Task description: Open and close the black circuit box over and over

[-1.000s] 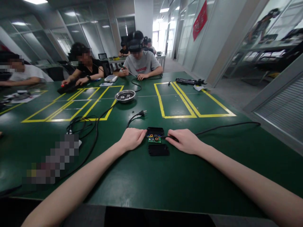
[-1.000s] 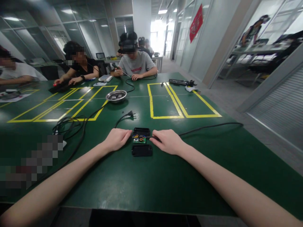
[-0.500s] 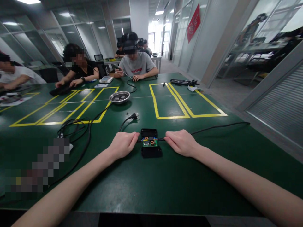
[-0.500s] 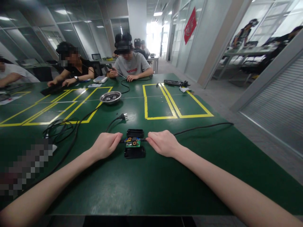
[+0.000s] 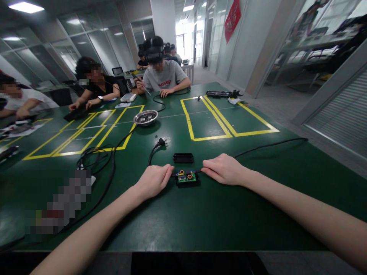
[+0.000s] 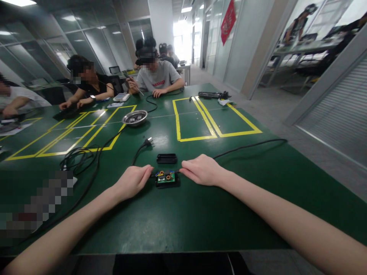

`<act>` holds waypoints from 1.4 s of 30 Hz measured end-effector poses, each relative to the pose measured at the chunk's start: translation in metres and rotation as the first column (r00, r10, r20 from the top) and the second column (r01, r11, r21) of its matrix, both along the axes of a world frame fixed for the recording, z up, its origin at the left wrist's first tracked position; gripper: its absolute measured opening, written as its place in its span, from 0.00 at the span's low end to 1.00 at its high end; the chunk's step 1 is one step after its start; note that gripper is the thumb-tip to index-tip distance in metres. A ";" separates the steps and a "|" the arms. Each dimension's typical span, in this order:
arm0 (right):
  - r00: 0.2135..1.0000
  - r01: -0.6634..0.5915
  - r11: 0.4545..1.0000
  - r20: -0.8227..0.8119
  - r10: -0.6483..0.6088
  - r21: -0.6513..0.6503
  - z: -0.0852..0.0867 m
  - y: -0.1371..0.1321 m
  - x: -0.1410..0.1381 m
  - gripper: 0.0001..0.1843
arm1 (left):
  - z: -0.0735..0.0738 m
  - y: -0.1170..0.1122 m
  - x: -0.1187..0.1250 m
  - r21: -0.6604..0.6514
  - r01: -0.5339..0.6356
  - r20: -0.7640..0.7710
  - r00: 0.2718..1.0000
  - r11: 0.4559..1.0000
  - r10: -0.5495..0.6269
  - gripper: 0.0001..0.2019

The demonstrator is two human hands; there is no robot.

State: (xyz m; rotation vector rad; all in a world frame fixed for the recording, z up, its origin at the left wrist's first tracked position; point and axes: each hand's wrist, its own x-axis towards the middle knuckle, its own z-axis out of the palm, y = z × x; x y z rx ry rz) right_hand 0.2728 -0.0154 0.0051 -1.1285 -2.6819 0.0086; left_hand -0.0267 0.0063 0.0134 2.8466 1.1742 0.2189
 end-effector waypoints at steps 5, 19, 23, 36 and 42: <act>1.000 -0.021 0.999 -0.003 0.021 -0.025 0.001 -0.001 0.001 0.23 | -0.001 -0.002 0.001 -0.013 0.001 -0.014 1.000 1.000 -0.001 0.24; 0.997 -0.071 0.997 -0.002 0.071 -0.017 0.006 -0.006 0.001 0.25 | -0.004 -0.008 0.003 -0.002 0.030 -0.021 0.999 1.000 -0.030 0.25; 0.998 -0.070 0.997 0.007 0.070 -0.033 0.008 -0.006 0.001 0.25 | -0.004 -0.008 0.004 -0.007 0.026 -0.048 0.999 1.000 -0.026 0.25; 0.998 -0.062 0.998 0.006 0.062 -0.032 0.006 -0.007 -0.001 0.23 | -0.006 -0.007 0.004 -0.010 0.054 -0.024 0.998 0.998 -0.055 0.25; 0.998 -0.049 0.997 0.044 0.052 -0.064 0.010 -0.011 -0.004 0.22 | -0.006 -0.007 0.004 -0.020 0.068 -0.055 0.996 0.997 -0.069 0.24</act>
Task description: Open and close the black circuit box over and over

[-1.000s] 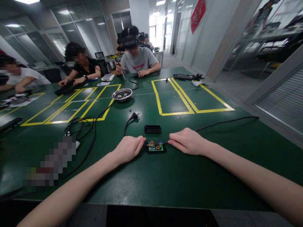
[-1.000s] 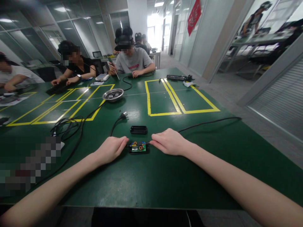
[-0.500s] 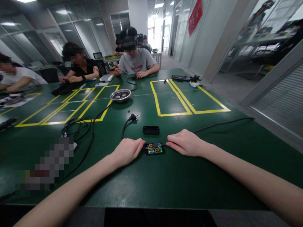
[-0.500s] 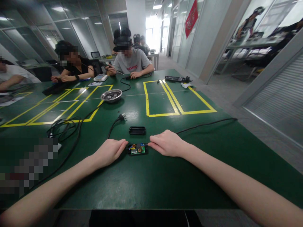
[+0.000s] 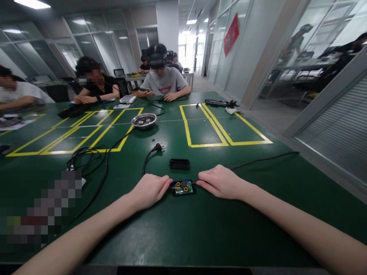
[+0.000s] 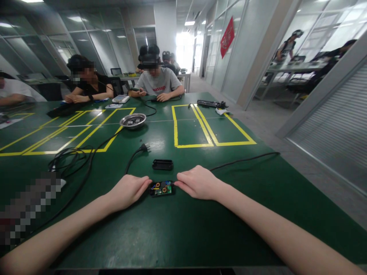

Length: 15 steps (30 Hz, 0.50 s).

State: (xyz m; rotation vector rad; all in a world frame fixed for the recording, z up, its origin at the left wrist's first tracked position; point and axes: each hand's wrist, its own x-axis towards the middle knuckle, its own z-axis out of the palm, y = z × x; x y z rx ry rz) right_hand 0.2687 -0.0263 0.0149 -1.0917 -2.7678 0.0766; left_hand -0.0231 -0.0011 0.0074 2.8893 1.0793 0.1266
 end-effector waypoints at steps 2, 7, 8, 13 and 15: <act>1.000 0.012 1.000 0.027 -0.011 -0.028 0.002 -0.002 -0.002 0.21 | 0.001 0.000 0.000 -0.003 0.003 -0.023 1.000 1.000 -0.003 0.24; 0.997 0.031 0.995 0.071 -0.024 -0.098 0.003 -0.003 -0.005 0.20 | 0.004 0.000 0.000 0.010 0.013 -0.024 1.000 1.000 -0.013 0.25; 0.997 0.032 0.994 0.069 -0.025 -0.105 0.003 -0.003 -0.005 0.20 | 0.004 0.000 0.000 0.014 0.015 -0.019 1.000 1.000 -0.014 0.25; 0.998 0.030 0.991 0.055 -0.023 -0.129 0.005 -0.003 -0.005 0.21 | 0.004 -0.001 0.003 0.007 0.020 -0.005 1.000 1.000 -0.020 0.26; 0.998 0.044 0.991 0.045 -0.039 -0.126 0.005 -0.003 -0.006 0.22 | 0.004 -0.001 0.003 0.002 0.018 -0.002 1.000 1.000 -0.018 0.26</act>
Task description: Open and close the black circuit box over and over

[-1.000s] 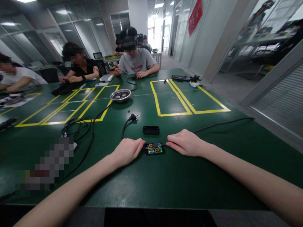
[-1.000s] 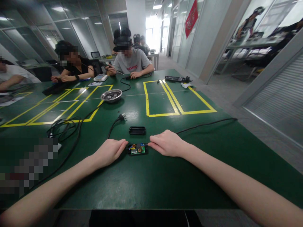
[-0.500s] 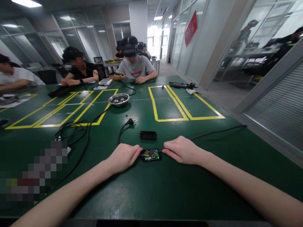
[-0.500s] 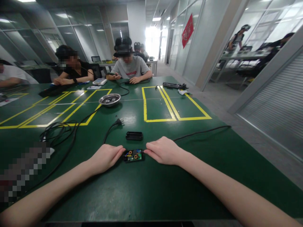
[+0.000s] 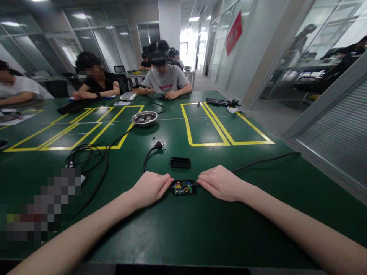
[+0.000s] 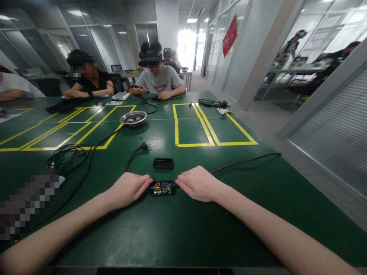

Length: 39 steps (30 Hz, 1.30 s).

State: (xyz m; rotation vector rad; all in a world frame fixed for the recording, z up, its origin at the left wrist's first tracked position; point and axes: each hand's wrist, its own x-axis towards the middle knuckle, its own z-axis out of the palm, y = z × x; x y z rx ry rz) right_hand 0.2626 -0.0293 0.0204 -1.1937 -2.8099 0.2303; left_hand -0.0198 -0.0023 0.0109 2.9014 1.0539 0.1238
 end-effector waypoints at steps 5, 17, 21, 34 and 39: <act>0.996 0.022 0.993 -0.090 -0.012 0.115 -0.007 -0.002 -0.005 0.19 | -0.004 -0.002 0.001 0.021 -0.008 0.019 1.000 1.000 0.008 0.25; 0.984 0.081 0.995 -0.163 -0.069 0.066 -0.014 -0.005 -0.010 0.16 | -0.001 0.000 0.004 0.106 0.044 0.142 0.988 0.993 -0.059 0.16; 0.961 0.167 0.986 -0.228 -0.158 0.022 -0.019 -0.005 -0.010 0.16 | -0.002 -0.001 0.005 0.040 0.021 0.145 0.989 0.999 -0.027 0.13; 0.963 0.231 0.971 -0.158 -0.219 0.061 -0.020 0.002 -0.018 0.07 | -0.008 0.002 0.005 -0.020 -0.028 0.134 0.991 0.999 0.031 0.11; 0.970 0.214 0.976 -0.130 -0.207 0.043 -0.017 0.003 -0.019 0.08 | -0.009 0.004 0.009 -0.043 -0.072 0.140 0.987 0.996 0.078 0.11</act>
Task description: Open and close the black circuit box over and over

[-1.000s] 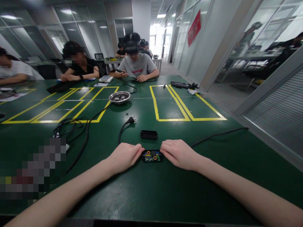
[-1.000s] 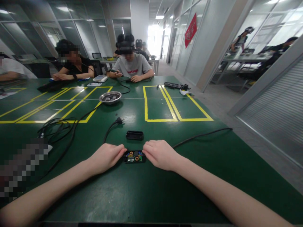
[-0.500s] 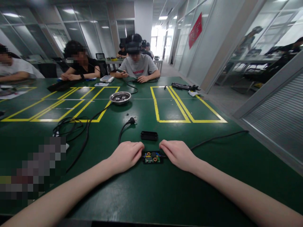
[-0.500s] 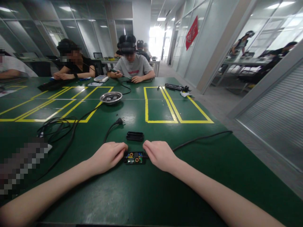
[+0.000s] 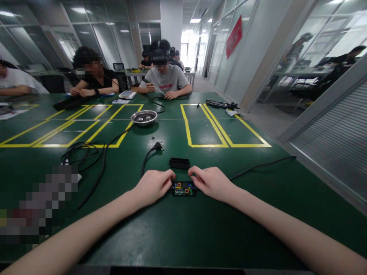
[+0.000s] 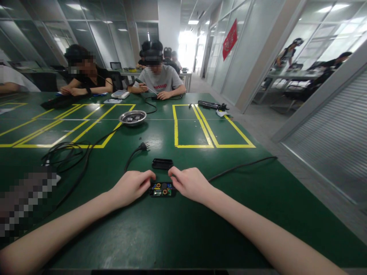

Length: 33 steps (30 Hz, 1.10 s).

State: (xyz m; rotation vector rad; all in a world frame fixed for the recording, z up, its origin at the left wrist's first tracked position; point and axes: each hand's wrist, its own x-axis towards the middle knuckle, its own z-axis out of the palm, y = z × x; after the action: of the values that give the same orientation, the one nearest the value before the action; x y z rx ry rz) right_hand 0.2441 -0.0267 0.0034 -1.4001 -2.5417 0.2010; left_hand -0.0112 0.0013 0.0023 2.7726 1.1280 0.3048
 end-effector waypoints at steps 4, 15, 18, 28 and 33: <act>0.999 0.035 0.999 0.011 -0.035 0.028 0.000 0.001 -0.001 0.07 | 0.002 0.002 0.001 -0.015 0.014 -0.005 1.000 1.000 -0.014 0.11; 0.979 0.100 0.974 -0.194 -0.060 0.204 -0.011 0.016 0.004 0.16 | 0.000 0.021 -0.002 0.103 -0.044 0.189 0.982 0.994 0.024 0.13; 0.983 0.035 0.971 -0.184 0.009 0.238 -0.013 0.019 0.006 0.18 | 0.002 0.021 -0.006 0.129 -0.011 0.229 0.973 0.992 -0.019 0.22; 0.937 -0.132 0.977 -0.299 0.178 0.170 -0.014 0.020 0.016 0.08 | -0.004 0.022 -0.006 0.001 0.180 0.194 0.965 0.984 -0.177 0.54; 0.839 -0.181 0.973 -0.495 0.227 0.141 -0.012 0.017 0.016 0.07 | -0.003 0.019 -0.006 -0.004 0.169 0.234 0.958 0.986 -0.163 0.52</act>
State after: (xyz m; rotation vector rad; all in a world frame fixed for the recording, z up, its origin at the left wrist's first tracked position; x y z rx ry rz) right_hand 0.2601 -0.0095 -0.0090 -0.8848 -2.2097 0.4278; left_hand -0.0173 0.0205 -0.0010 2.6990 0.8330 0.5755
